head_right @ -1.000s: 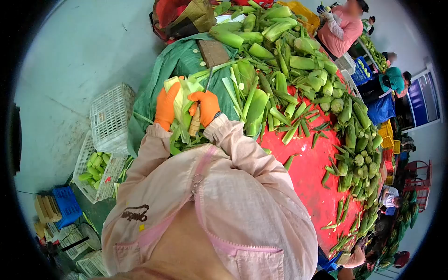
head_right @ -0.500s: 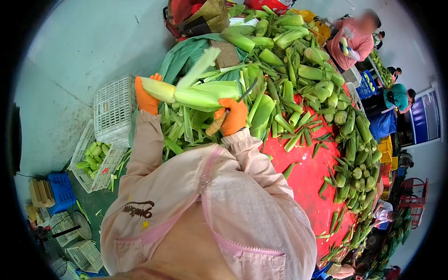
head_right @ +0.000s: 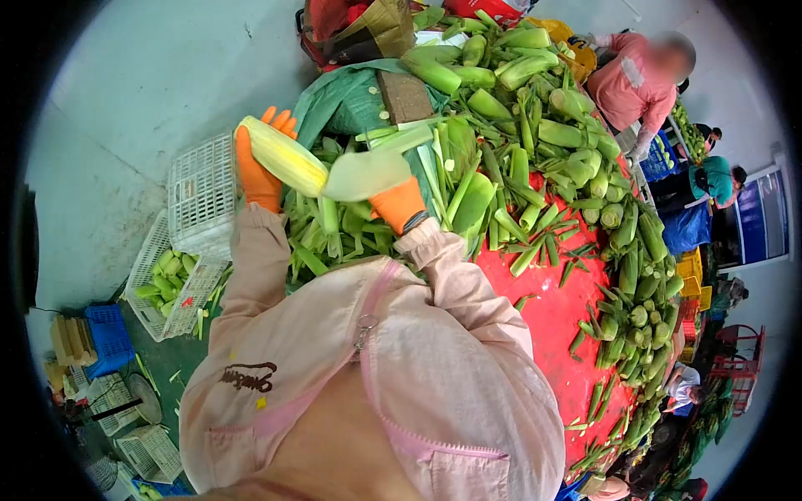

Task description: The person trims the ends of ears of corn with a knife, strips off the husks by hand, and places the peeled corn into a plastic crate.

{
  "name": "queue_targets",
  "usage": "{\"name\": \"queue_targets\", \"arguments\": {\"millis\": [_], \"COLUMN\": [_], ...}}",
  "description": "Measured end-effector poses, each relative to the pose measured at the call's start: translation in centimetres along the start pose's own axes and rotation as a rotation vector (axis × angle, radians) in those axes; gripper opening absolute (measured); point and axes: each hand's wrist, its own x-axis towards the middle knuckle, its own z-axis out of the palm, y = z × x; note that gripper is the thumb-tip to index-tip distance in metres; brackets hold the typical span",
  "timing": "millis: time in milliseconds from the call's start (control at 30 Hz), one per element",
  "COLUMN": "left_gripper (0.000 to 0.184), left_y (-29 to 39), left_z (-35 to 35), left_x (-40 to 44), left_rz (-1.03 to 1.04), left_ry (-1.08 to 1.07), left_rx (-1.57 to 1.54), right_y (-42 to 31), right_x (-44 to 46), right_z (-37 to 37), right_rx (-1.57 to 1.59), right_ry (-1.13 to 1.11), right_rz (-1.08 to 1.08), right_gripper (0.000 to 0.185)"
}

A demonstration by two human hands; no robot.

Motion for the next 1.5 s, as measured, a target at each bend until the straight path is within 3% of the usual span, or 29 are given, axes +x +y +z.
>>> {"name": "queue_targets", "arguments": {"millis": [100,167,233,267,333,367,433,500,567,600,633,667,733,833,967,1033,1100,1167,1200,1233,1300,1367,1433,1500], "left_gripper": [0.079,0.081,0.086,0.086,0.092,0.092,0.096,0.099,0.102,0.090,0.090,0.080,0.071,0.074,0.056,0.061,0.064,0.070,0.074,0.078,0.082,0.086,0.088,0.088], "left_y": [-1.0,-2.3,-2.3,-2.4,-2.7,-2.8,-2.7,-2.9,-3.5,-2.3,-1.2,-0.4,-3.5,-4.3,-4.0,-4.0,-4.6,-4.2,-4.7,-5.2,-5.7,-5.1,-3.9,-3.9], "left_z": [1.4,2.3,4.1,4.3,4.7,5.0,5.6,5.5,5.2,5.8,6.4,6.9,4.5,5.3,4.8,4.3,2.9,2.8,1.3,-0.2,-3.9,-6.1,-6.3,-5.1], "left_x": [-0.8,-1.6,-2.1,-2.2,-2.4,-2.7,-3.2,-3.0,-2.6,-2.9,-3.0,-3.1,-2.6,-4.3,-3.2,-3.0,-2.3,-2.3,-1.4,-0.4,2.2,3.5,3.4,1.8], "left_rz": [-0.058,-0.154,-0.080,-0.084,-0.083,-0.087,-0.295,-0.318,-0.336,-0.301,-0.298,-0.306,-0.230,-0.245,-0.469,-0.446,-0.472,-0.476,-0.433,-0.390,-0.283,-0.172,-0.147,-0.163], "left_ry": [-0.131,-0.199,-0.324,-0.329,-0.352,-0.352,-0.440,-0.509,-0.347,-0.355,-0.359,-0.334,-0.165,-0.208,-0.282,-0.287,-0.212,-0.096,-0.006,0.084,0.213,0.338,0.320,0.281], "left_rx": [-0.066,-0.215,0.116,0.116,0.157,0.156,-0.075,-0.033,-0.123,-0.137,-0.137,0.222,0.260,0.301,0.315,0.342,0.098,0.082,-0.041,-0.161,-0.182,-0.207,-0.274,-0.160], "right_y": [-0.5,-2.2,0.6,0.9,-2.3,-2.3,-1.9,-1.8,-1.6,-1.3,-0.9,-0.7,-0.4,0.0,0.1,0.3,0.2,-0.4,-0.4,-0.9,-2.1,-0.1,0.7,1.8], "right_x": [0.6,0.5,2.4,2.4,1.1,1.0,0.9,0.6,0.1,-0.1,-0.1,0.2,0.3,0.1,-0.3,-0.7,-1.4,-1.7,-2.1,-2.8,-4.5,-4.3,-3.1,-1.5], "right_z": [1.8,2.9,3.9,3.2,1.8,1.5,1.2,1.1,1.0,0.9,0.8,0.6,0.4,0.6,1.0,0.8,1.2,1.2,0.2,-0.4,-0.6,-0.2,0.0,-0.1], "right_rx": [0.108,-0.010,-0.075,-0.075,0.004,0.005,0.072,0.124,0.218,0.217,0.200,0.184,0.093,-0.075,-0.135,-0.121,-0.047,0.314,0.365,0.362,0.229,0.122,-0.597,-0.984], "right_ry": [-0.011,0.014,0.060,0.068,-0.238,-0.235,-0.436,-0.387,-0.301,-0.300,-0.213,-0.124,-0.058,0.003,-0.100,-0.129,-0.076,0.001,-0.160,-0.164,-0.424,-0.446,-0.362,-0.193], "right_rz": [-0.064,-0.062,-0.260,-0.260,0.210,0.214,0.247,0.243,0.239,0.240,0.245,0.247,0.216,0.203,0.086,0.047,0.070,0.042,0.024,0.026,0.167,0.155,-0.044,-0.205], "right_gripper": [0.048,0.057,0.058,0.058,0.054,0.054,0.046,0.046,0.045,0.045,0.046,0.047,0.048,0.050,0.053,0.050,0.045,0.041,0.037,0.037,0.038,0.040,0.049,0.073]}}
